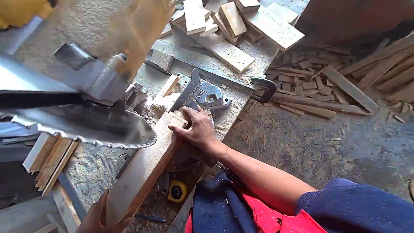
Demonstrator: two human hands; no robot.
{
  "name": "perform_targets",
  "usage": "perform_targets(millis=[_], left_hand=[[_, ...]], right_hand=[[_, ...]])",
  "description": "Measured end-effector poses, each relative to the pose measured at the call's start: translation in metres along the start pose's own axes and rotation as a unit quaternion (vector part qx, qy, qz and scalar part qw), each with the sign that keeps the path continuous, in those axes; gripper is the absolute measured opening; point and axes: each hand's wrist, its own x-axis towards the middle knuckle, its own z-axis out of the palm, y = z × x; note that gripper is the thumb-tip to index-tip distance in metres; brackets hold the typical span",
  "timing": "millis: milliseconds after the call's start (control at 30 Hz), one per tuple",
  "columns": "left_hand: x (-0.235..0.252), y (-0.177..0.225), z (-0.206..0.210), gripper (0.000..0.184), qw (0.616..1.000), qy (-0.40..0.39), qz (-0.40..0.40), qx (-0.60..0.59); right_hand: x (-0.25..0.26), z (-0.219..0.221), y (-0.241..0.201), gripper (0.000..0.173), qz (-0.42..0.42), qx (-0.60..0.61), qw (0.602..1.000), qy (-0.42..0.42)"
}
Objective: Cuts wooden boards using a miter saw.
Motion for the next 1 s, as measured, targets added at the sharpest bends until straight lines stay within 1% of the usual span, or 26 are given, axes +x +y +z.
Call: perform_targets(millis=[67, 200, 300, 400, 500, 667, 767, 833, 1000], left_hand=[[0.002, 0.006, 0.003, 0.130, 1.000, 0.003, -0.008, -0.002], [0.003, 0.010, 0.003, 0.129, 0.998, -0.017, -0.045, -0.038], [0.017, 0.016, 0.001, 0.128, 0.997, -0.019, -0.026, -0.069], [0.026, 0.031, 0.000, 0.124, 0.997, -0.037, -0.024, -0.057], [0.025, 0.033, 0.002, 0.121, 0.999, -0.013, -0.016, -0.031], [0.027, 0.037, 0.003, 0.121, 1.000, 0.004, -0.004, -0.022], [0.031, 0.041, 0.005, 0.121, 1.000, 0.013, 0.002, -0.003], [0.031, 0.039, 0.006, 0.122, 1.000, 0.009, 0.001, 0.004], [0.038, 0.048, 0.003, 0.120, 1.000, -0.006, -0.019, -0.011]], right_hand=[[-0.001, -0.001, 0.003, 0.077, 0.001, 0.020, 1.000, 0.001], [-0.006, 0.001, 0.012, 0.084, -0.034, 0.055, 0.998, -0.010], [-0.008, 0.000, 0.024, 0.091, -0.065, 0.104, 0.992, -0.023], [-0.011, -0.001, 0.031, 0.087, -0.075, 0.160, 0.984, -0.030], [-0.008, 0.001, 0.034, 0.084, -0.075, 0.197, 0.977, -0.017], [-0.005, 0.000, 0.036, 0.083, -0.086, 0.205, 0.975, -0.023], [-0.004, 0.000, 0.038, 0.074, -0.090, 0.203, 0.975, -0.027], [-0.005, 0.000, 0.039, 0.071, -0.085, 0.204, 0.975, -0.027], [-0.004, -0.001, 0.038, 0.075, -0.080, 0.196, 0.977, -0.028]])
